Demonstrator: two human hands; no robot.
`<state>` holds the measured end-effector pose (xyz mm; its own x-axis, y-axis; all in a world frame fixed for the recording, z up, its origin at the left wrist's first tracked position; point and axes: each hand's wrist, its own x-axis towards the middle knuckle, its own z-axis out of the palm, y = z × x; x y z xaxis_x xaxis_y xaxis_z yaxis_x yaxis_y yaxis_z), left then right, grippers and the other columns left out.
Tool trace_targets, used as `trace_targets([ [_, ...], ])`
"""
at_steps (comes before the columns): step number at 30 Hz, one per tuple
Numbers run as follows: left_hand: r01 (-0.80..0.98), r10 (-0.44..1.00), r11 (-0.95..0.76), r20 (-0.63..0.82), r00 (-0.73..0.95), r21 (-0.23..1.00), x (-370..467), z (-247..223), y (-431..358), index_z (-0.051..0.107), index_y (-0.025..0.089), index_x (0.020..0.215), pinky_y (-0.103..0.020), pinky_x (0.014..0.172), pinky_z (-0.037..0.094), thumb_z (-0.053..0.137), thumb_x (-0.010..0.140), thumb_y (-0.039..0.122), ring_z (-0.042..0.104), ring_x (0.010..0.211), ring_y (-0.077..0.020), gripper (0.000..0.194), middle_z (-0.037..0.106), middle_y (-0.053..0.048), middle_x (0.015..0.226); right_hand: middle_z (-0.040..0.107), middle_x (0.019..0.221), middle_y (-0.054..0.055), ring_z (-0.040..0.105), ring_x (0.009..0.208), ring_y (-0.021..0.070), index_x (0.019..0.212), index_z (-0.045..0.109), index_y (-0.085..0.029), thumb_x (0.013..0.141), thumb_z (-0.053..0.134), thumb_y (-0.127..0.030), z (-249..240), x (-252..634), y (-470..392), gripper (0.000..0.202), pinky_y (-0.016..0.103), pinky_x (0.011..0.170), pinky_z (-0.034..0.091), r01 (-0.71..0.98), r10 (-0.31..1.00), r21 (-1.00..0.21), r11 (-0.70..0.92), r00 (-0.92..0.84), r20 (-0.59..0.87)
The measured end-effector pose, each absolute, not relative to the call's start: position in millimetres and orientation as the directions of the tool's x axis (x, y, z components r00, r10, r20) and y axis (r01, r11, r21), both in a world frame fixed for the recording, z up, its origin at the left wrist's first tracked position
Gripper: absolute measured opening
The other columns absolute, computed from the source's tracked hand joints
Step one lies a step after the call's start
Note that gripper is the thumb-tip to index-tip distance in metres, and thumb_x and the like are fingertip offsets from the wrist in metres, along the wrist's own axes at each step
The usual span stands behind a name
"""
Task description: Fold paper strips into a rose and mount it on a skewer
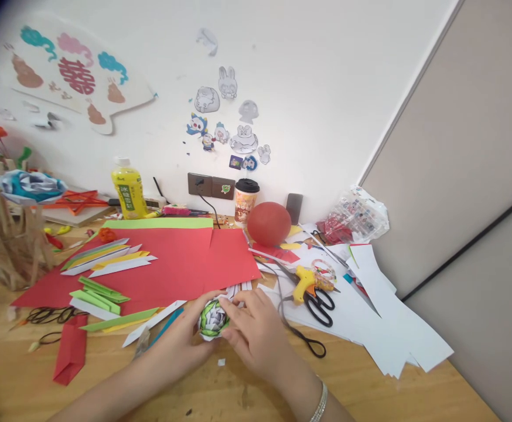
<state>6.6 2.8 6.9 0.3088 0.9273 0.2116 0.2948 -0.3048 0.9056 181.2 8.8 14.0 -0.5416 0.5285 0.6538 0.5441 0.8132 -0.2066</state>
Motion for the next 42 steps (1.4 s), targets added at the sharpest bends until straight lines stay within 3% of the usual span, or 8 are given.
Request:
trace_targets([
  [8,0.463,0.939,-0.288,0.151,0.309,0.838,2,8,0,0.048,0.020,0.105,-0.038,0.085,0.046,0.058,0.067,0.013,0.056,0.102,-0.0259,0.040,0.060,-0.008,0.104,0.057,0.090,0.006,0.054,0.086,0.0177,0.101,0.063,-0.020,0.090,0.045,-0.022,21,179,3,0.021,0.032,0.075,0.046,0.468,0.607,-0.415,0.780,-0.405,0.684],
  [15,0.195,0.896,-0.275,0.177,0.408,0.942,3,0,6,0.043,0.026,0.120,-0.031,0.087,0.046,0.053,0.064,0.005,0.055,0.106,-0.0198,0.060,0.057,-0.005,0.116,0.061,0.080,0.003,0.057,0.077,0.0161,0.085,0.066,-0.021,0.087,0.052,-0.020,21,176,8,0.014,0.029,0.069,0.048,0.462,0.675,-0.506,0.728,-0.354,0.648],
  [19,-0.001,0.884,-0.141,0.126,0.450,0.990,-2,5,6,0.042,0.027,0.125,-0.033,0.087,0.047,0.056,0.074,0.022,0.049,0.116,-0.0216,0.053,0.050,-0.004,0.130,0.064,0.078,0.003,0.061,0.075,0.0164,0.081,0.066,-0.021,0.082,0.057,-0.019,18,176,12,0.009,0.028,0.068,0.050,0.406,0.757,-0.647,0.645,-0.229,0.612],
  [21,0.069,0.922,-0.055,0.024,0.385,0.996,-5,11,6,0.049,0.028,0.121,-0.033,0.083,0.048,0.046,0.085,0.037,0.052,0.110,-0.0220,0.038,0.056,-0.003,0.124,0.066,0.078,0.003,0.062,0.074,0.0166,0.079,0.066,-0.020,0.079,0.059,-0.019,17,175,12,0.007,0.028,0.067,0.051,0.342,0.814,-0.740,0.579,-0.190,0.549],
  [24,0.127,0.953,0.021,-0.058,0.298,0.992,-5,18,5,0.056,0.026,0.115,-0.029,0.072,0.049,0.035,0.089,0.045,0.058,0.094,-0.0208,0.038,0.064,-0.003,0.104,0.067,0.078,0.004,0.063,0.075,0.0170,0.077,0.067,-0.019,0.076,0.062,-0.019,17,171,9,0.006,0.027,0.068,0.052,0.270,0.874,-0.831,0.486,-0.174,0.454],
  [28,0.023,0.956,0.065,-0.069,0.286,0.998,-1,16,6,0.059,0.024,0.107,-0.024,0.055,0.044,0.035,0.088,0.047,0.056,0.078,-0.0172,0.038,0.061,-0.003,0.102,0.065,0.077,0.003,0.062,0.073,0.0166,0.076,0.067,-0.018,0.073,0.065,-0.019,18,167,5,0.004,0.028,0.068,0.051,0.270,0.889,-0.849,0.455,-0.203,0.411],
  [32,-0.154,0.928,0.167,-0.102,0.358,0.974,5,12,5,0.059,0.021,0.095,-0.024,0.049,0.040,0.035,0.086,0.048,0.049,0.057,-0.0131,0.037,0.058,-0.002,0.077,0.064,0.078,0.003,0.060,0.072,0.0159,0.076,0.067,-0.019,0.072,0.068,-0.022,14,167,6,0.006,0.028,0.067,0.050,0.185,0.907,-0.898,0.399,-0.220,0.358],
  [42,-0.287,0.920,0.313,-0.214,0.328,0.906,10,9,5,0.059,0.018,0.081,-0.021,0.047,0.035,0.044,0.077,0.037,0.046,0.060,-0.0131,0.024,0.050,0.001,0.066,0.061,0.078,0.002,0.059,0.073,0.0158,0.073,0.065,-0.019,0.069,0.070,-0.024,9,163,7,0.008,0.028,0.069,0.049,0.105,0.940,-0.962,0.253,-0.260,0.219],
])
